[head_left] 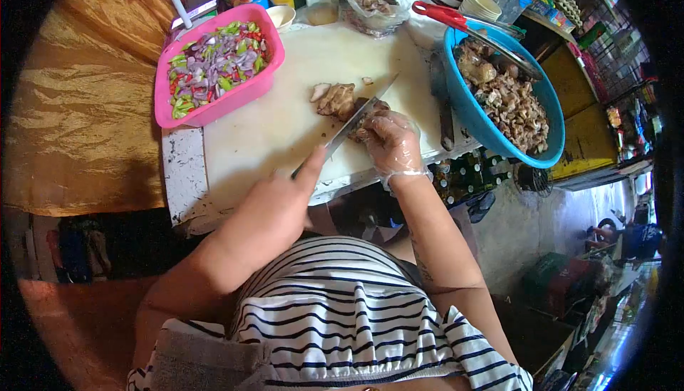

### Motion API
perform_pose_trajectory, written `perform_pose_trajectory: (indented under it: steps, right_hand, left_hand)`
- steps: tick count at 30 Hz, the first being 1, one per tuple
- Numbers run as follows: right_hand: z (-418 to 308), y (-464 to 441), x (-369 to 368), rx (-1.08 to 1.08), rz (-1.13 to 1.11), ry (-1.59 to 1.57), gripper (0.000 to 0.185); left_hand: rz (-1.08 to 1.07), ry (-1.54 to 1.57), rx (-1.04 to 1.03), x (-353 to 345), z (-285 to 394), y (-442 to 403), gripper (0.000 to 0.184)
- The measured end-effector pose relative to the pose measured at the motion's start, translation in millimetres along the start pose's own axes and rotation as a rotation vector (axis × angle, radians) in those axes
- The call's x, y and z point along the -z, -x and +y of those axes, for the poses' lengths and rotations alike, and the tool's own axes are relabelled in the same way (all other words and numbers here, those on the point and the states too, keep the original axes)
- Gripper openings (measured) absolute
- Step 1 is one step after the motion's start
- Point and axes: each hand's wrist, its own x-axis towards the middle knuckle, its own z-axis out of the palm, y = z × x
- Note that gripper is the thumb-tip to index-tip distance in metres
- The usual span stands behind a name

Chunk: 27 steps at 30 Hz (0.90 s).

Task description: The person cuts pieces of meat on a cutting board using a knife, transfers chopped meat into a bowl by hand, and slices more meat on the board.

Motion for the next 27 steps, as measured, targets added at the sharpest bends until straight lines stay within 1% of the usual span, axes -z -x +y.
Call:
perform_pose_trajectory:
  steps: [1,4,5,7,10,11,14,15,18,20,22,23,26,27]
  right_hand:
    - [-4,-1,1,-0.015,0.004,-0.006,0.019]
    - [-12,-4,6,-0.013,0.003,-0.062,0.019]
    - [-14,-3,9,-0.009,-0.006,-0.087,0.019]
    - [-8,2,5,0.013,0.053,-0.101,0.019]
    - [-8,-8,7,0.113,0.096,-0.188,0.019]
    - [-10,-6,7,0.140,0.103,-0.230,0.020]
    - [-11,-7,8,0.054,0.025,-0.181,0.021]
    - [-15,-8,7,0.076,0.093,-0.158,0.023]
    - [3,-3,-2,0.040,0.000,-0.104,0.023]
    - [13,3,-17,-0.158,0.026,-0.479,0.023]
    - [5,-6,4,0.110,-0.024,-0.065,0.026]
    - [4,-6,2,0.119,0.008,-0.122,0.024]
    - [13,-2,-5,0.093,-0.021,-0.159,0.023]
    - [15,-1,-6,-0.034,-0.068,-0.257,0.023]
  left_hand:
    - [0.007,0.017,-0.012,-5,-1,-17,0.076]
    - [0.140,0.005,-0.038,-29,-3,-68,0.072]
    - [0.135,0.061,-0.049,-30,-11,-85,0.072]
    - [0.128,0.178,-0.063,-29,-23,-108,0.072]
    - [0.234,0.159,-0.127,-20,-20,-90,0.068]
    - [0.300,0.169,-0.125,-21,-19,-79,0.065]
    - [0.272,0.136,-0.068,-6,-9,-44,0.066]
    - [0.277,0.116,-0.102,-9,-14,-38,0.068]
    - [0.187,0.067,-0.055,-5,-8,-18,0.070]
    - [0.194,0.061,-0.066,-5,-7,-7,0.070]
    - [0.169,0.056,-0.058,0,-6,2,0.071]
    - [0.141,0.052,-0.043,6,-4,6,0.071]
    - [0.076,0.029,-0.032,17,-7,10,0.071]
    - [0.058,0.019,-0.034,18,-9,9,0.071]
